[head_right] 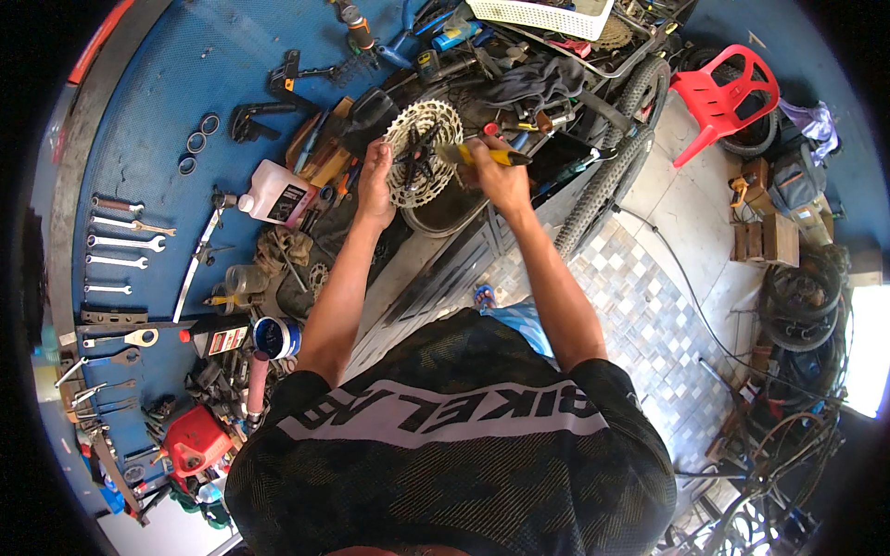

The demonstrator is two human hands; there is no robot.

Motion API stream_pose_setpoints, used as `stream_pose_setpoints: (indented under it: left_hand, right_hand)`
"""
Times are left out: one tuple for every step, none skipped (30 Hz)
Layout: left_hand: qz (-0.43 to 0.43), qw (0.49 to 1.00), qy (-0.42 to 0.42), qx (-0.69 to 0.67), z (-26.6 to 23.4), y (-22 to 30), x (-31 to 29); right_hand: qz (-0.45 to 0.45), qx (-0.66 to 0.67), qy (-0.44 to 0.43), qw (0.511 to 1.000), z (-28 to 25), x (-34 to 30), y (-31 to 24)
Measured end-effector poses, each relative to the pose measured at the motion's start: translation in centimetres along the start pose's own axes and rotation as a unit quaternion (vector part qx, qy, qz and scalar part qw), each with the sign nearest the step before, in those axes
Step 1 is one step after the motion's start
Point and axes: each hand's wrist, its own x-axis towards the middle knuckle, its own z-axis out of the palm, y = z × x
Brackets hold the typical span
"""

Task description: The person scrubs a bicycle cassette with a yellow brush over a metal tray, rotating the cassette to clean between the sprockets. The cassette is then placed into the tray.

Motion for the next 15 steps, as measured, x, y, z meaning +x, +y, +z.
stream_pose_setpoints:
  left_hand:
    - [0.017,1.0,-0.004,0.017,0.8,0.0,-0.1]
    - [0.013,1.0,-0.004,0.0,1.6,-0.1,-0.1]
    - [0.012,1.0,-0.002,-0.016,2.0,0.0,0.2]
    - [0.011,0.999,0.0,-0.032,2.3,0.1,0.3]
    - [0.012,1.0,0.007,-0.024,2.2,0.3,0.4]
    - [0.013,1.0,0.016,-0.018,2.1,0.2,0.3]
    - [0.014,1.0,0.024,-0.011,2.0,0.2,0.3]
    - [0.028,0.999,0.032,0.027,2.0,0.3,0.2]
    - [0.016,0.999,0.042,0.014,1.7,0.1,0.1]
    - [0.003,0.999,0.053,0.001,1.4,-0.2,0.0]
    - [-0.011,0.998,0.06,-0.012,1.5,-0.3,-0.2]
    - [-0.022,0.998,0.055,-0.027,1.7,-0.3,-0.2]
    - [-0.007,0.998,0.053,-0.025,1.6,-0.3,-0.2]
    - [0.011,0.998,0.049,-0.024,1.4,-0.4,0.1]
    - [0.032,0.998,0.045,-0.024,1.2,-0.2,0.7]
  right_hand:
    - [-0.02,0.098,0.016,0.995,1.7,-0.5,-0.9]
    - [-0.049,0.095,-0.013,0.994,2.8,-0.4,-0.8]
    - [-0.079,0.092,-0.045,0.992,3.5,-0.1,-0.4]
    - [-0.089,-0.003,-0.021,0.996,3.4,-0.3,0.3]
    - [-0.073,-0.002,-0.014,0.997,2.8,-0.2,1.3]
    - [-0.058,-0.003,-0.008,0.998,1.6,0.0,2.2]
    - [-0.042,-0.003,-0.002,0.999,0.6,0.4,2.9]
    - [-0.046,-0.024,-0.023,0.998,0.5,0.6,2.1]
    - [-0.054,-0.01,-0.029,0.998,1.1,0.6,1.6]
    - [-0.062,0.004,-0.035,0.997,2.2,0.4,1.2]
    - [-0.07,0.017,-0.038,0.997,3.1,0.0,0.8]
    - [-0.076,-0.013,-0.031,0.997,3.8,-0.6,0.5]
    - [-0.075,-0.046,-0.019,0.996,3.1,-0.6,1.4]
    - [-0.078,-0.08,-0.008,0.994,1.9,-0.4,2.7]
    - [-0.082,-0.113,0.004,0.99,0.6,0.2,3.8]
